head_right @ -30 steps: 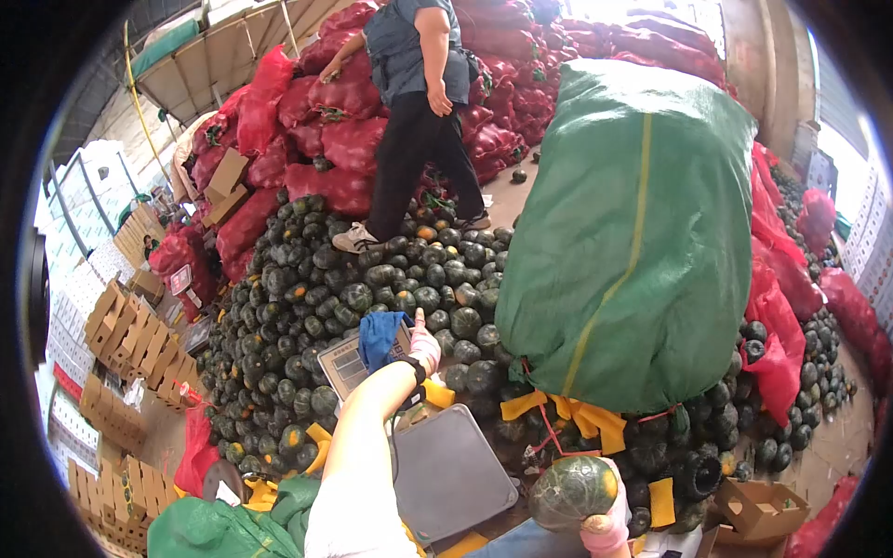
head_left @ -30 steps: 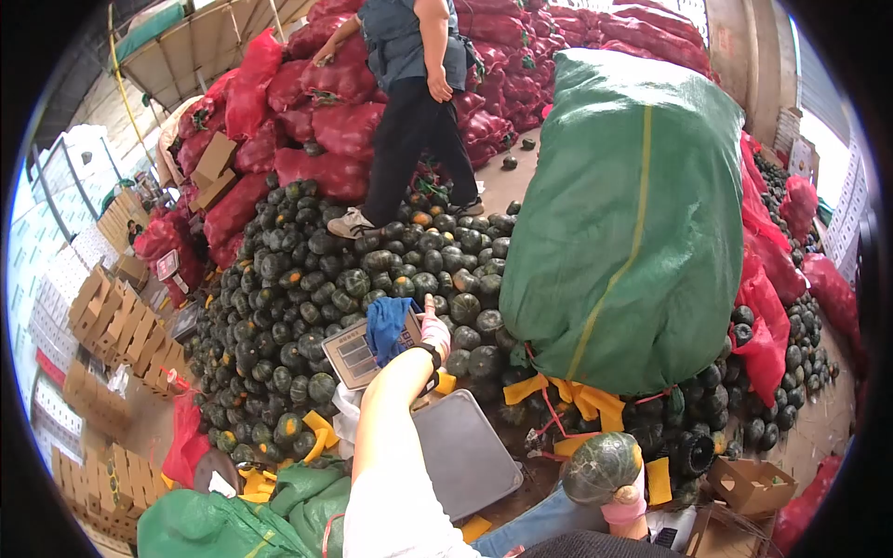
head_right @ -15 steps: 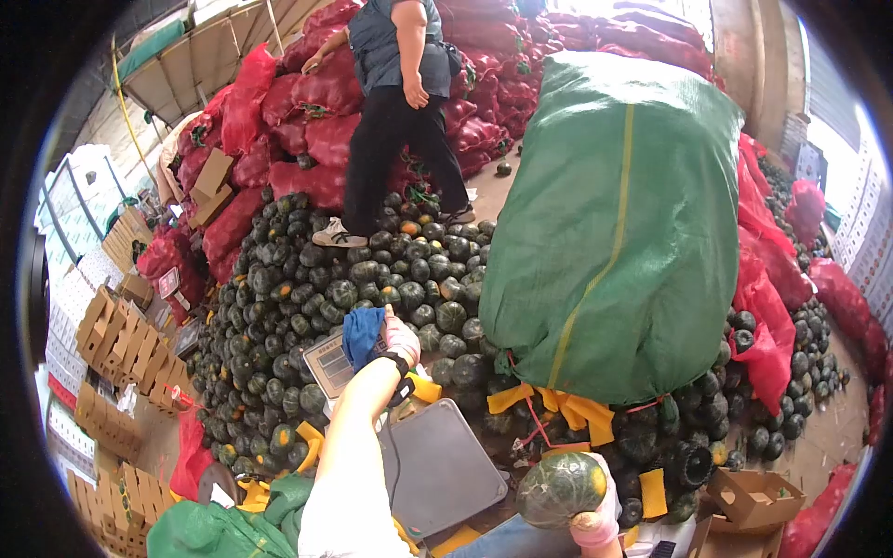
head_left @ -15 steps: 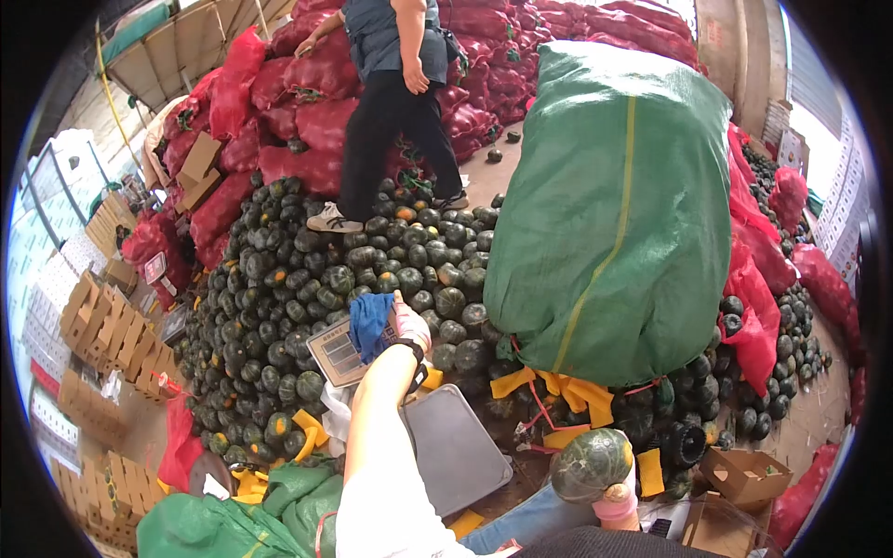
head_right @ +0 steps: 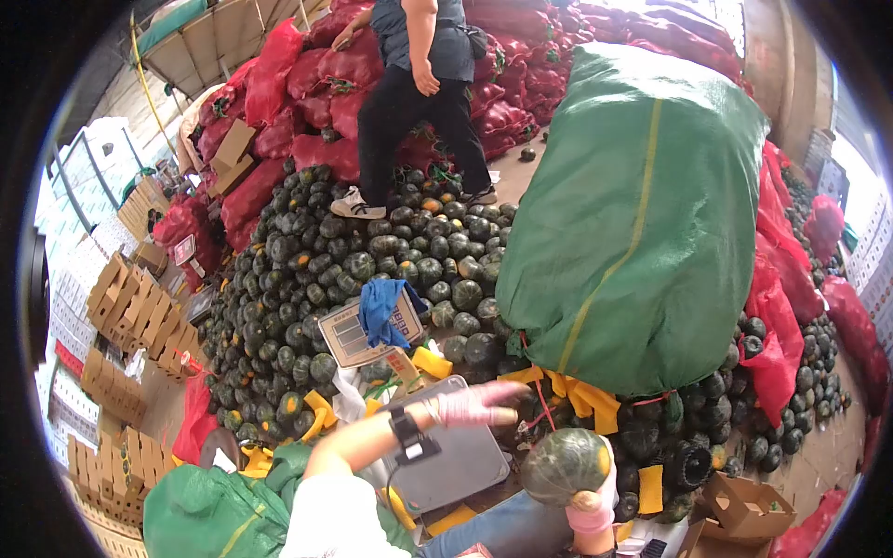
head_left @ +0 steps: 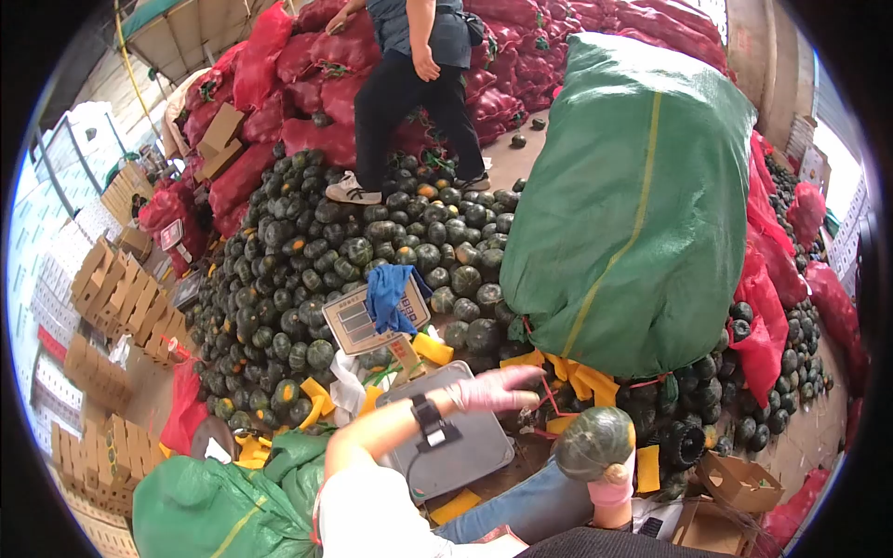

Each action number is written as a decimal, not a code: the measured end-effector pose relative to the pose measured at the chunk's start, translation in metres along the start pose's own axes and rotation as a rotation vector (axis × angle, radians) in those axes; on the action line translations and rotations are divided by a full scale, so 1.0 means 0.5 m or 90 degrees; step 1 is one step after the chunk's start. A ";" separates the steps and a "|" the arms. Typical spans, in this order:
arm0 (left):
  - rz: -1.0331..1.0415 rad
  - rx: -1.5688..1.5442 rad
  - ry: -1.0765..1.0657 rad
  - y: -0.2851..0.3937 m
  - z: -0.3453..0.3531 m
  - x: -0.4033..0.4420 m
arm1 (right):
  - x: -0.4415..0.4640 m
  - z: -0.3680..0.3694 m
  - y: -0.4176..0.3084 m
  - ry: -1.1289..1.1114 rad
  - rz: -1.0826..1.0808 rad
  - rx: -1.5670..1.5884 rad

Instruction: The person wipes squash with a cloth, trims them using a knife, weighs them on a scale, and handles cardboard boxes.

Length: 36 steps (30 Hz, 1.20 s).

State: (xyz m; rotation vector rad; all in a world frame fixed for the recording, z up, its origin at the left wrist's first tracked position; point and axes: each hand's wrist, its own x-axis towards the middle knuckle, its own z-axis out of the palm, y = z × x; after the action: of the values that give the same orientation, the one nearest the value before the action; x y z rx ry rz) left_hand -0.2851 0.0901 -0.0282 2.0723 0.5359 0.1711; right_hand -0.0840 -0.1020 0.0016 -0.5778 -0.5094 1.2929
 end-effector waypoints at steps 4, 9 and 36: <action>0.134 -0.768 -0.073 0.096 0.121 -0.018 | 0.012 0.033 -0.009 -0.048 -0.009 -0.251; 0.122 -0.632 0.030 0.127 0.141 -0.046 | -0.006 0.052 0.008 -0.089 -0.164 -0.780; -0.345 -0.069 0.286 -0.324 0.279 -0.298 | -0.557 -0.408 -0.370 0.598 -0.170 -0.167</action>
State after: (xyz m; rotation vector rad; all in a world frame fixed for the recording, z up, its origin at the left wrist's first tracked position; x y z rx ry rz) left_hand -0.4219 -0.0112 -0.2257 1.7115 1.3073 0.3386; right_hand 0.1275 -0.4294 -0.0396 -1.1996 0.0408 0.5890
